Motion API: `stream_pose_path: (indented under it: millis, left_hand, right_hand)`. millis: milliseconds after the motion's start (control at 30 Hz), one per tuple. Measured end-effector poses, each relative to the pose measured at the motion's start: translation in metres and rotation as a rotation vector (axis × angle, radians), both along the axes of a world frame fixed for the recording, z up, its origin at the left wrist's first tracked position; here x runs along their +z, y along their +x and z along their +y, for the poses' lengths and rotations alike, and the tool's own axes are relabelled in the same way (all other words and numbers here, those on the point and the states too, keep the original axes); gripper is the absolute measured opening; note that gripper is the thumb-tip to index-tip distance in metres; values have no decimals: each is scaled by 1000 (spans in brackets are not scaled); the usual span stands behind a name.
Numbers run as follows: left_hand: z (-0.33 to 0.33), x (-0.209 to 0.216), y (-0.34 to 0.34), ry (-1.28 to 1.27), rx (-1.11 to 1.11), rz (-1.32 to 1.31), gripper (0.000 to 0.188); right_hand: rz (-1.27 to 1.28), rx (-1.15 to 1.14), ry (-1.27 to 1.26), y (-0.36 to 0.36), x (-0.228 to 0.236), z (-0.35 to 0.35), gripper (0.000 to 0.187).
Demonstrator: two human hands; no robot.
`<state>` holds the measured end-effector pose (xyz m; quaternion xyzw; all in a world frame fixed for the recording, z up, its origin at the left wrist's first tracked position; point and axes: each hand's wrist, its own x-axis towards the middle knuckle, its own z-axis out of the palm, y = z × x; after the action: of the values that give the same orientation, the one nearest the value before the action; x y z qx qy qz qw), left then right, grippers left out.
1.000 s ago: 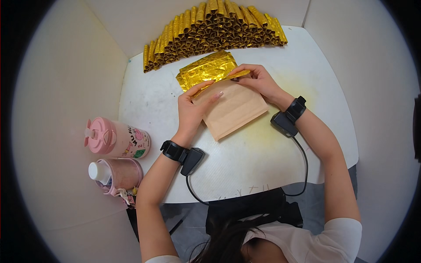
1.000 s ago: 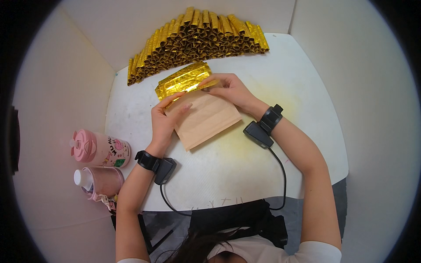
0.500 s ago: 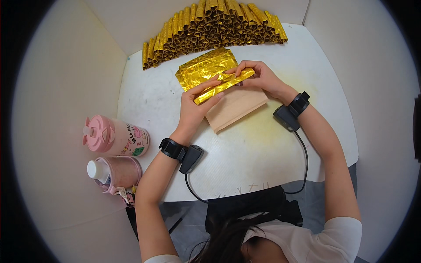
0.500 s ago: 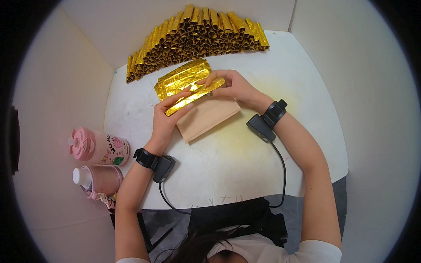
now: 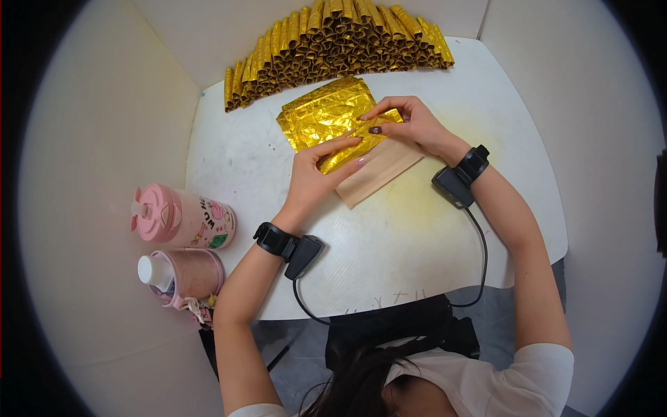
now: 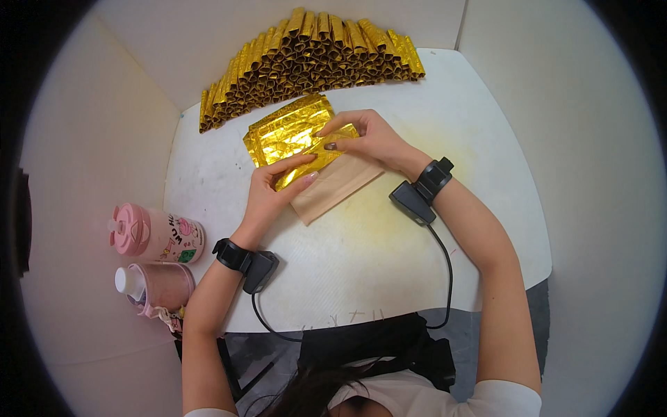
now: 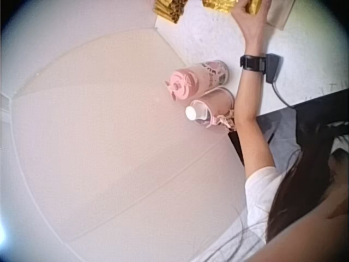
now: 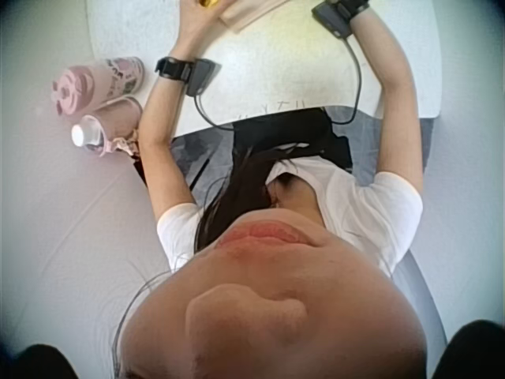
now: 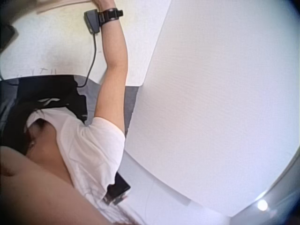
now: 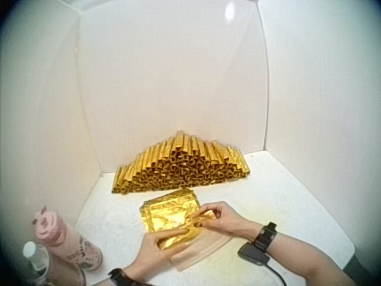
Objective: Rolling gold foil sheets into tubes.
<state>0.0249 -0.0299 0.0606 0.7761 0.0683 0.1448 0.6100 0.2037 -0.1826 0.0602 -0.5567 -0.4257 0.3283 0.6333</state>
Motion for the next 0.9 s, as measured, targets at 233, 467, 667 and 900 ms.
stream_pose_path:
  millis: [233, 467, 667, 900]
  left_hand:
    - [3, -10, 2, -108, -43, 110, 23]
    - [4, -11, 5, -119, 3, 27, 23]
    - [0, -4, 4, 59, 1, -81, 39]
    - [-2, -2, 2, -32, 37, 32, 37]
  right_hand:
    - [-100, -79, -77, -1, -1, 2, 23]
    - [-205, -111, -107, -3, -2, 5, 21]
    - [-152, -113, -84, -2, -2, 4, 18]
    - [-84, -118, -107, -2, -3, 3, 19]
